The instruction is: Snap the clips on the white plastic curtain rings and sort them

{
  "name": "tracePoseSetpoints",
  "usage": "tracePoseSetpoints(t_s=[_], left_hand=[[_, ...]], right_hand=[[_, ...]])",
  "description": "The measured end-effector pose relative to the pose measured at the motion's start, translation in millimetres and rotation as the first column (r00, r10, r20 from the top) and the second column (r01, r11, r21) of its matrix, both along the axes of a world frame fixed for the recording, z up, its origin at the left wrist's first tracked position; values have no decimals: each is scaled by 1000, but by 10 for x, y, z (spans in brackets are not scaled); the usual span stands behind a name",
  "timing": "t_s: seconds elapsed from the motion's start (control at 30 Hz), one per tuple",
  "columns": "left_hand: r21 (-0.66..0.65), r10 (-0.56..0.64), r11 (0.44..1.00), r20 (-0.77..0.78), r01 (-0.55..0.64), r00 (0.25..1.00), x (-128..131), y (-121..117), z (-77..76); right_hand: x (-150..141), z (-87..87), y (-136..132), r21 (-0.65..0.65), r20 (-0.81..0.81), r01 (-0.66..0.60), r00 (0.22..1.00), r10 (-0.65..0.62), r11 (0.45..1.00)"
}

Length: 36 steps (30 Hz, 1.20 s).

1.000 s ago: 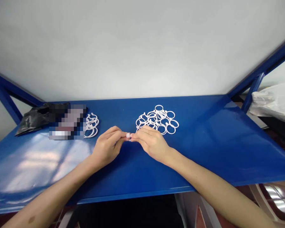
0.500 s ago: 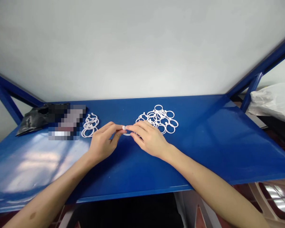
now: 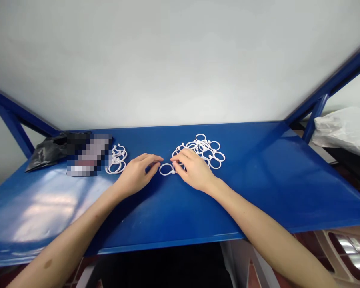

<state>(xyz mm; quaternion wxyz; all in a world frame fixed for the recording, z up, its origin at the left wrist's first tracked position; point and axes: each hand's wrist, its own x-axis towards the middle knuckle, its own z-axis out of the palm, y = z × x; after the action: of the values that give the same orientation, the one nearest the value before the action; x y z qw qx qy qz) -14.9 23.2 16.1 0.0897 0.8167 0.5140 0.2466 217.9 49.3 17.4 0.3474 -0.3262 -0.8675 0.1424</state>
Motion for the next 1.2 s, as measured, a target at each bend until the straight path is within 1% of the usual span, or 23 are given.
tracePoseSetpoints(t_s=[0.1, 0.17, 0.23, 0.3, 0.37, 0.47, 0.57, 0.63, 0.7, 0.8, 0.83, 0.9, 0.97, 1.0, 1.03, 1.07, 1.1, 1.13, 1.17, 1.2], left_hand=[[19, -116, 993, -142, 120, 983, -23, -29, 47], [10, -163, 986, -196, 169, 967, -34, -39, 67], [-2, -197, 980, -207, 201, 958, -35, -38, 69], [-6, -222, 975, -177, 224, 959, -32, -31, 67], [-7, -236, 972, -84, 236, 968, -29, -26, 88], [-55, -240, 966, 166, 252, 957, -39, -33, 171], [-191, -182, 939, 434, 287, 882, -58, -43, 252], [-294, -104, 904, 551, 309, 828, -64, -44, 269], [-370, -40, 865, 622, 338, 782, -58, -40, 254], [-411, -3, 815, 702, 408, 712, -21, -34, 198], [-415, 3, 805, 718, 424, 696, -2, -33, 177], [-418, 14, 805, 722, 420, 692, 35, -36, 143], [-406, 15, 837, 688, 368, 725, 58, -36, 129], [-384, 9, 870, 640, 310, 768, 56, -34, 132], [-339, 7, 915, 557, 219, 830, 43, -30, 143], [-263, 21, 959, 430, 102, 903, 17, -24, 161], [-160, 65, 987, 263, -23, 963, -22, -18, 185], [-31, 149, 989, 73, -147, 986, -72, -13, 212], [77, 241, 969, -110, -233, 964, -128, -9, 241], [135, 325, 945, -256, -299, 910, -188, -8, 269]], right_hand=[[-3, 17, -37, 17, 102, -35, 994, 33, 999], [2, 26, -54, 25, 155, -61, 986, 56, 998], [11, 39, -67, 40, 187, -83, 979, 74, 996], [21, 58, -83, 56, 207, -97, 975, 84, 994], [26, 76, -101, 63, 210, -116, 973, 100, 991], [22, 82, -118, 58, 152, -138, 980, 128, 989], [11, 66, -103, 46, -20, -119, 993, 120, 992], [10, 63, -81, 14, -124, -93, 988, 94, 996], [15, 70, -64, -33, -172, -80, 982, 73, 996], [13, 84, -67, -122, -191, -126, 976, 101, 985], [7, 84, -75, -147, -194, -135, 975, 106, 980], [-12, 77, -92, -176, -192, -105, 979, 70, 979], [-24, 71, -95, -178, -189, -21, 982, -13, 984], [-22, 72, -87, -177, -195, 26, 979, -61, 984], [-12, 75, -70, -178, -206, 73, 972, -109, 981], [5, 80, -45, -180, -219, 120, 963, -159, 976], [31, 85, -12, -181, -226, 172, 951, -211, 968], [64, 87, 28, -180, -222, 228, 938, -265, 957], [101, 85, 72, -171, -197, 282, 929, -313, 944], [141, 78, 119, -148, -150, 335, 923, -356, 931]])
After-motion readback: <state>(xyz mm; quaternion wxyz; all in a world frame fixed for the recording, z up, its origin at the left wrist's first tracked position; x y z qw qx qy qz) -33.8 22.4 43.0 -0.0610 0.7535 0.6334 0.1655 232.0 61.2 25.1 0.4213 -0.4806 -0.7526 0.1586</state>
